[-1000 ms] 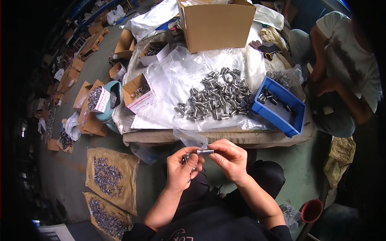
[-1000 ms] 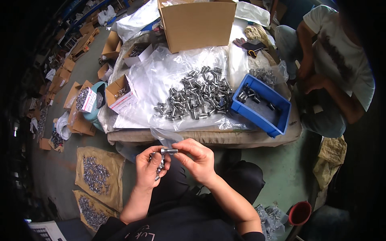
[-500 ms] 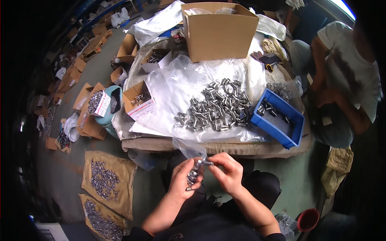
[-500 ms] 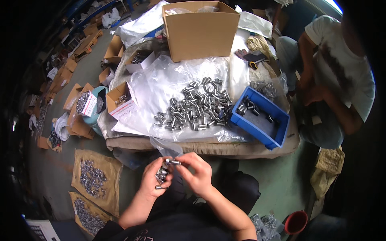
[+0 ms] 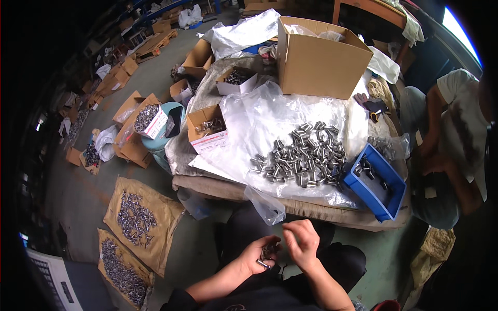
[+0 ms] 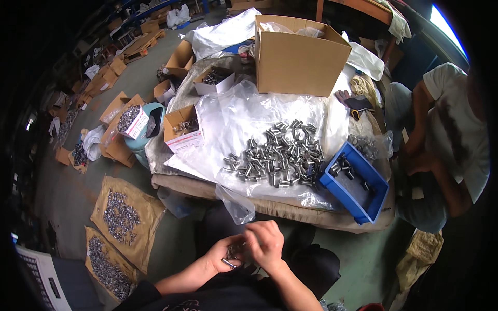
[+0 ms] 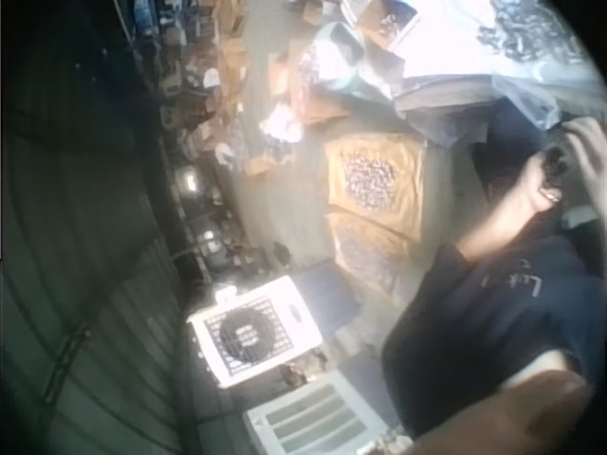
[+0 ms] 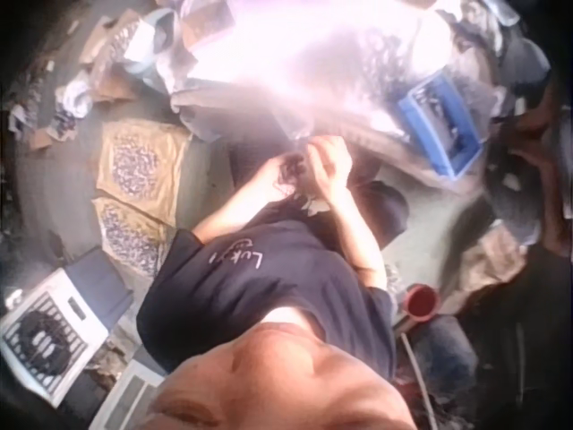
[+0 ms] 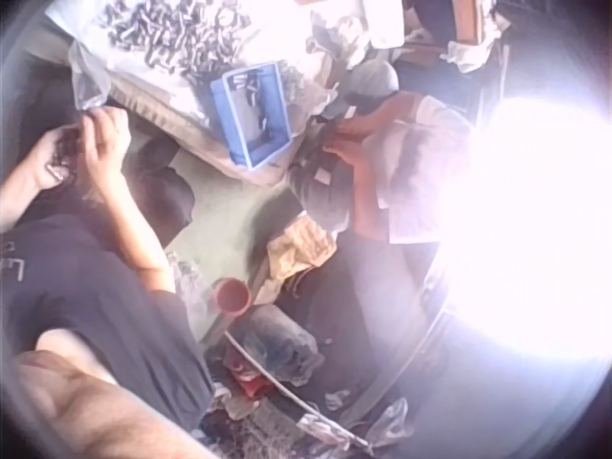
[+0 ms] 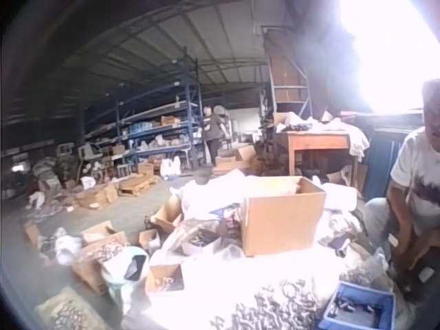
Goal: The person picks up metal bolts and fittings from a table and connects them together by hand. The person then pulls back a white fabric sack to uncover smaller metal hardware and fits additional metal pieces together.
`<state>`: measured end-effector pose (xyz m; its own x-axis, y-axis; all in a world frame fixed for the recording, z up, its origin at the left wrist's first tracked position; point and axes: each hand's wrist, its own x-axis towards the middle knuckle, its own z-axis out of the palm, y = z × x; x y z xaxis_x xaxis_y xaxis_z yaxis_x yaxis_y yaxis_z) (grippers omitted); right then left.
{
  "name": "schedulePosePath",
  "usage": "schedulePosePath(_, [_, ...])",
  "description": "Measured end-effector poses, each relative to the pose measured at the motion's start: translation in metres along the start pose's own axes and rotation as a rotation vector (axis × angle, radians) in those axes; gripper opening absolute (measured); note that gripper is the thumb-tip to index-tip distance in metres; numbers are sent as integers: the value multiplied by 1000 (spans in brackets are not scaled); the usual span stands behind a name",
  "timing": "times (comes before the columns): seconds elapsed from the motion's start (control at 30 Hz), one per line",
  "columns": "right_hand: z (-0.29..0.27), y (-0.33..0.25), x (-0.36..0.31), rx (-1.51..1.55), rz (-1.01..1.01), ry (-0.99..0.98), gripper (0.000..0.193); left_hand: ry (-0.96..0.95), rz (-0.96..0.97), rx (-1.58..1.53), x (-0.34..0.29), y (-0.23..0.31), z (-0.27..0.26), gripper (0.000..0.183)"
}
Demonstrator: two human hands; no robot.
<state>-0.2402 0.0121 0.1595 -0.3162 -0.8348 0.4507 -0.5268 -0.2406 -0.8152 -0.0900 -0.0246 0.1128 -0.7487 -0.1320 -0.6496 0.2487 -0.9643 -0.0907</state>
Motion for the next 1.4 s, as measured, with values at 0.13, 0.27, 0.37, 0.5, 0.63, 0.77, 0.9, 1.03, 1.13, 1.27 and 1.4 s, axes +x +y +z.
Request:
schedulePosePath(0.13, [16,18,-17,735,812,195,21,58,273,183,-6,-1,20,21])
schedulePosePath(0.27, [25,17,-27,1502,1278,-65,48,36,1157,926,-3,-4,54,9])
schedulePosePath(0.37, [23,-4,-11,1734,1286,-48,49,29,1578,1655,-10,-4,71,18])
schedulePosePath(0.5, [27,20,-27,1815,1179,-61,45,45,1808,1844,-5,-15,72,41])
schedulePosePath(0.63, [31,19,-35,1857,1224,13,42,7,1619,1939,-15,-11,69,24])
schedulePosePath(0.77, [23,27,-26,1770,1453,-72,27,124,1949,1838,-39,83,81,26])
schedulePosePath(0.9, [21,36,-31,1807,1567,-197,27,760,1820,1169,-48,236,75,33])
schedulePosePath(1.03, [31,33,-33,1867,1568,-257,24,1144,951,1390,-50,336,51,59])
schedulePosePath(1.13, [30,33,-27,1893,1495,-279,22,934,709,1125,-31,363,50,50])
schedulePosePath(1.27, [28,35,-26,1840,1433,-303,21,918,619,1045,-12,375,44,27])
schedulePosePath(1.4, [28,41,-27,1845,1440,-290,21,716,708,922,-37,368,48,27])
